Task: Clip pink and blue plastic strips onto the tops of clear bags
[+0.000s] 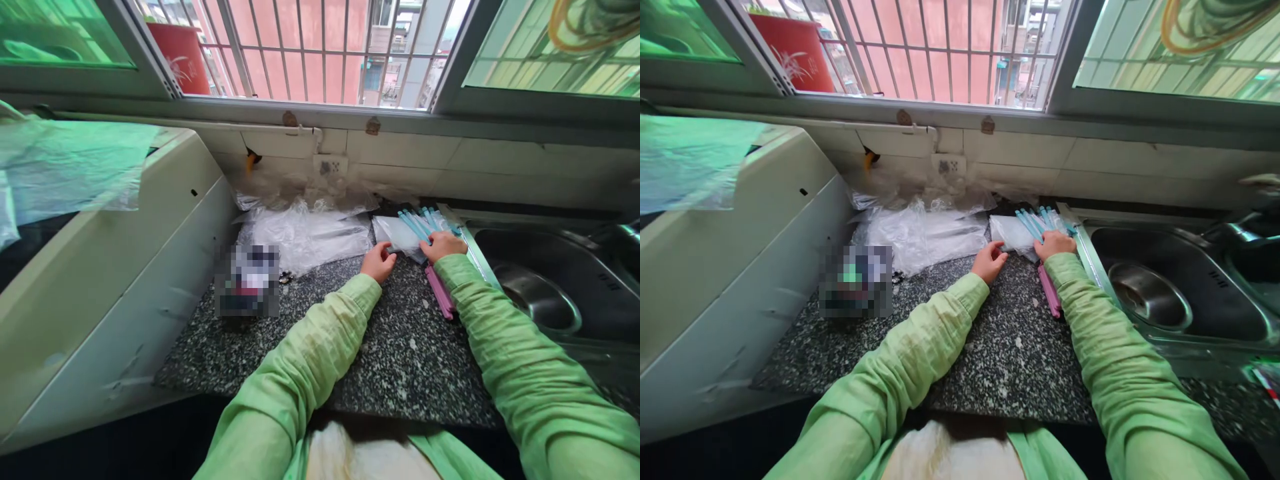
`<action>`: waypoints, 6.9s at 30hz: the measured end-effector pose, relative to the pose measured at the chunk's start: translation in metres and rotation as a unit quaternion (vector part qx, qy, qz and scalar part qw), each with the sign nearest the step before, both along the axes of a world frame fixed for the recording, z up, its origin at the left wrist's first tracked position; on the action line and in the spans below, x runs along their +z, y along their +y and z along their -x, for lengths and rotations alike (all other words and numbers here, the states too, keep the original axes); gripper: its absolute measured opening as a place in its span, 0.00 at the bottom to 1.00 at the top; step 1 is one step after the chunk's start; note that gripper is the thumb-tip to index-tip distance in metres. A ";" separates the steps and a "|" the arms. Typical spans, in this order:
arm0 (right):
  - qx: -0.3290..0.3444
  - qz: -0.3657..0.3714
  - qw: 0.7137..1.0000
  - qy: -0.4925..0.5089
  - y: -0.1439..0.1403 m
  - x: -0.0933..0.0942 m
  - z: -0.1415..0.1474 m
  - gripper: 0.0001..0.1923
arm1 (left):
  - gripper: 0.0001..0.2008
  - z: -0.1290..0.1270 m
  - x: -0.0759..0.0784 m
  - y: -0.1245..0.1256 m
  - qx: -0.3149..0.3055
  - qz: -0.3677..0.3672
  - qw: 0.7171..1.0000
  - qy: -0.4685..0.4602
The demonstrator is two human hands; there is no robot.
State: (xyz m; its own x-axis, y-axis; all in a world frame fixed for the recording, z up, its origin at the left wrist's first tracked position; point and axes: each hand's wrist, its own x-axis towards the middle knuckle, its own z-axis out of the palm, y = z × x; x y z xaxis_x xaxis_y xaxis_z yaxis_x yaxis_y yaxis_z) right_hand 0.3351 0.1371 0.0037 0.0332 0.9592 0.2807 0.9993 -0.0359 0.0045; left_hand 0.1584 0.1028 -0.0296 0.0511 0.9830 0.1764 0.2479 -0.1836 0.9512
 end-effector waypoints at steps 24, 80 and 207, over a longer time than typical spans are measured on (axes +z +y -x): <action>0.191 -0.080 0.976 0.065 -0.037 0.018 0.117 0.13 | 0.06 0.079 0.017 -0.078 0.036 -0.129 0.968 0.211; 0.304 -0.293 0.888 0.180 -0.109 -0.003 0.066 0.07 | 0.05 0.169 -0.008 -0.082 0.207 -0.270 0.882 0.326; 0.203 0.193 0.720 0.634 -0.078 0.003 0.115 0.23 | 0.16 0.186 -0.005 -0.270 -0.028 -0.318 0.906 0.277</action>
State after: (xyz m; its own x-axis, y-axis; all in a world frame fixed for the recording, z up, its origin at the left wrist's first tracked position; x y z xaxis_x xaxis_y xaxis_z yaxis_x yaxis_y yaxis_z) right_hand 0.2200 0.0588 0.0069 -0.2781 0.9604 -0.0184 0.1355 0.0203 -0.9906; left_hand -0.0274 -0.1676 -0.0350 0.3517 0.6841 0.6390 0.6277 -0.6788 0.3812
